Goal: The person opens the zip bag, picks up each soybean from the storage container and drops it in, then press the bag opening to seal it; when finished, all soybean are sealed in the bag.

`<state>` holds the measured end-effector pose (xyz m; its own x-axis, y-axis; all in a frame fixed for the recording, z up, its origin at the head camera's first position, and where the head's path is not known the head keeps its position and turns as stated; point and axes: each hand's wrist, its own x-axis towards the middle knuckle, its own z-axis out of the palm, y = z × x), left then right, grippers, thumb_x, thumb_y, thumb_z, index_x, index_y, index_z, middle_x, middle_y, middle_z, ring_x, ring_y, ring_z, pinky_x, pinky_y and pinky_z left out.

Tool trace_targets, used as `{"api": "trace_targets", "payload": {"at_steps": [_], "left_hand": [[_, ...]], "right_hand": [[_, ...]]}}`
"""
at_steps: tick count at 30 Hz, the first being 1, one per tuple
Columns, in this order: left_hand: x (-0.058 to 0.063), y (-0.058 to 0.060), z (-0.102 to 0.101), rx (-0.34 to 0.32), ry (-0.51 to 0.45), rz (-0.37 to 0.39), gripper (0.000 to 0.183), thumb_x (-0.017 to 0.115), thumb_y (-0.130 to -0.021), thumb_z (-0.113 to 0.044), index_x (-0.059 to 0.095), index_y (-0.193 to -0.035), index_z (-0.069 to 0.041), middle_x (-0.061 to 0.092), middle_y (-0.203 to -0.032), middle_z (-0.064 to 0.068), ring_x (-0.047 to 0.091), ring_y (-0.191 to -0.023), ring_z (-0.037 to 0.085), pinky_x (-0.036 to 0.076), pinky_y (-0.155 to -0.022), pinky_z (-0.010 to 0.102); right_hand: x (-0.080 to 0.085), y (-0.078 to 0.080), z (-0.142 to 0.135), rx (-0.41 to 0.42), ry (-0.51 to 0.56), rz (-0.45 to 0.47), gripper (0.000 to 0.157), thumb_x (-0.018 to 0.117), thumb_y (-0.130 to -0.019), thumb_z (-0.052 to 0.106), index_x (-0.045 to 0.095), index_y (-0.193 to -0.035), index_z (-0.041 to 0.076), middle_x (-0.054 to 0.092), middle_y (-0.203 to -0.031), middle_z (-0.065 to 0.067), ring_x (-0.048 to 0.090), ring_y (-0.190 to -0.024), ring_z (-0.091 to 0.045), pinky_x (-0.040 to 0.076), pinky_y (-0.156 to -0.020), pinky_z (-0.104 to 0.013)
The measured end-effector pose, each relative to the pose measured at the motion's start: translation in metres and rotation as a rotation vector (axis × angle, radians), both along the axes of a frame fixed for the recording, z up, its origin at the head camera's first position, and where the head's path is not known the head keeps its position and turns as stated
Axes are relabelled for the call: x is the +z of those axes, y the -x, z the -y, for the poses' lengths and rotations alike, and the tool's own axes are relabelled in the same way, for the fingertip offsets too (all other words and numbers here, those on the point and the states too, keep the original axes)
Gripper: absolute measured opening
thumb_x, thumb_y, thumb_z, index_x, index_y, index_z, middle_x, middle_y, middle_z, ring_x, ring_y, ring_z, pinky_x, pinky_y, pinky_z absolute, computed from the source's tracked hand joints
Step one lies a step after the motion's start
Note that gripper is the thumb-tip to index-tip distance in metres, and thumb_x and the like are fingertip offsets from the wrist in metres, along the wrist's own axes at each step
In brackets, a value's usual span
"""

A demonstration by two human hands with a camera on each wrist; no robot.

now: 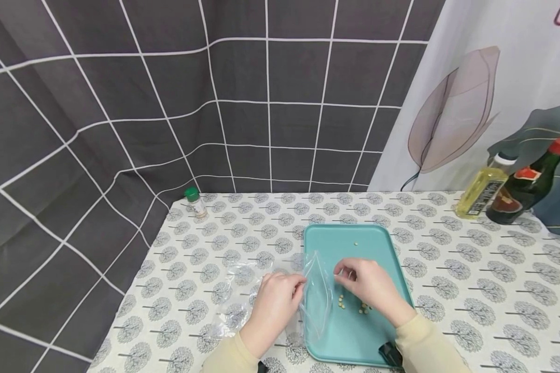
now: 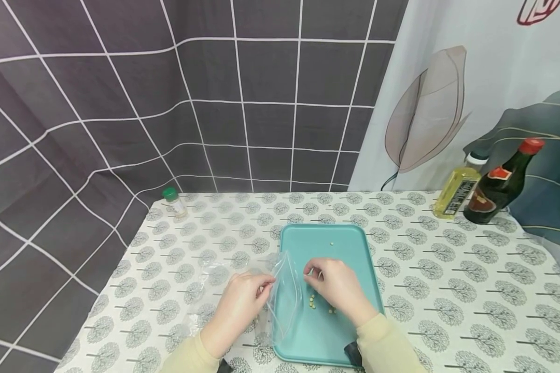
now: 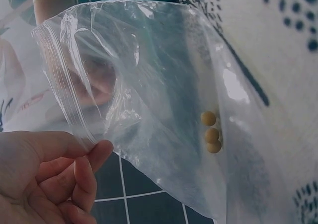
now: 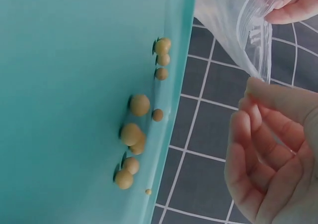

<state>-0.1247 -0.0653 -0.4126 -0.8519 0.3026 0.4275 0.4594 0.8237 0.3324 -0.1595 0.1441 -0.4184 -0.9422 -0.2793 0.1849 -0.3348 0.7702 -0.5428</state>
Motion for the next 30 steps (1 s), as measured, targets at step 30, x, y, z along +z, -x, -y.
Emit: {"api": "trace_targets", "payload": {"at_steps": [30], "left_hand": [[0.0012,-0.0022,-0.0018,-0.006,0.027,0.009,0.01,0.07,-0.084,-0.018,0.074,-0.092,-0.015,0.074,-0.086,-0.003,0.063,-0.073,0.009,0.043,-0.07,0.025]], "right_hand": [[-0.0011,-0.0013,0.0032,0.166,0.055,-0.028,0.009,0.075,-0.079,0.015,0.067,-0.083,0.018,0.056,-0.068,0.016,0.048,-0.062,0.003,0.044,-0.057,-0.019]]}}
